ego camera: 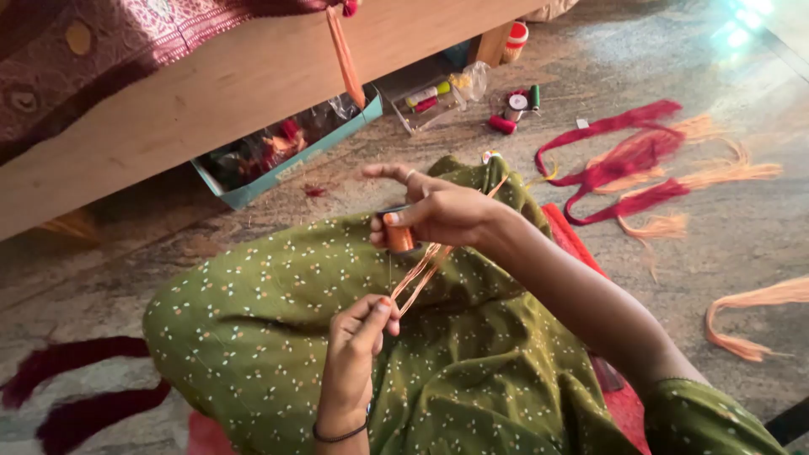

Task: Measuring, cutting, and tying fabric strands to create decorative tassels for a garment.

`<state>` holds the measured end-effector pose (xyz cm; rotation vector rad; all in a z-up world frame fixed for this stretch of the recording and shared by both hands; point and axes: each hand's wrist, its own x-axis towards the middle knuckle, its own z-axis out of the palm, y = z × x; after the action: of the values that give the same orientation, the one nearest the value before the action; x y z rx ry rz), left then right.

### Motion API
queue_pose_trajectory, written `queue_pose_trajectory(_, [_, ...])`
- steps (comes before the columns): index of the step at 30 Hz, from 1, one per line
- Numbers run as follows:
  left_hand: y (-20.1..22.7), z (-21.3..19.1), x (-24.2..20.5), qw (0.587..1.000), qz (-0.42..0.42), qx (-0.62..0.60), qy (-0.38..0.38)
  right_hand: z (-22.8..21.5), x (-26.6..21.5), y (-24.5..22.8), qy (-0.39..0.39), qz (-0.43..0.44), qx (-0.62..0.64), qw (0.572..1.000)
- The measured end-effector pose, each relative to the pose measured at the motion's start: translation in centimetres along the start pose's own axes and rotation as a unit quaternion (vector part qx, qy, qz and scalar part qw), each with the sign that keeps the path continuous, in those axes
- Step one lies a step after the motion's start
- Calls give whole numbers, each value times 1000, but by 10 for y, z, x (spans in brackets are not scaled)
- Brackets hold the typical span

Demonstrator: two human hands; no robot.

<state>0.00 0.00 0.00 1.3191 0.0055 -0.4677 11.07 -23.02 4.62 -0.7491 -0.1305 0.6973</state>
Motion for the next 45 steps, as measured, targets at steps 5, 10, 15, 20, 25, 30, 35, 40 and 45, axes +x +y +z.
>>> queue_pose_trajectory(5, [-8,-2,-7,998,-27,-53,-5,40,-31,-15,48,-33,-344,937])
queue_pose_trajectory(10, [-3,2,-11,997,-16,-76,-29,24,-60,-11,4,-39,-358,933])
queue_pose_trajectory(15, [-2,9,-13,998,-2,-34,-47,4,-79,9,-23,-47,-48,997])
queue_pose_trajectory(20, [-8,7,-17,998,-15,-37,-38,-27,-93,19,-14,-123,27,992])
queue_pose_trajectory(25, [-9,5,-22,995,-34,-67,-59,-24,-102,56,83,-77,-30,993])
queue_pose_trajectory(30, [-2,3,-19,997,-19,-56,-50,-22,-127,90,167,-155,-30,973])
queue_pose_trajectory(35, [6,-3,-15,998,2,-35,-51,-8,-106,112,213,-29,-319,923])
queue_pose_trajectory(40, [4,-3,-17,999,-9,-27,-36,-13,-79,145,179,34,-514,838])
queue_pose_trajectory(45, [0,-5,-14,999,5,-14,-41,-21,-54,179,89,-137,-695,700])
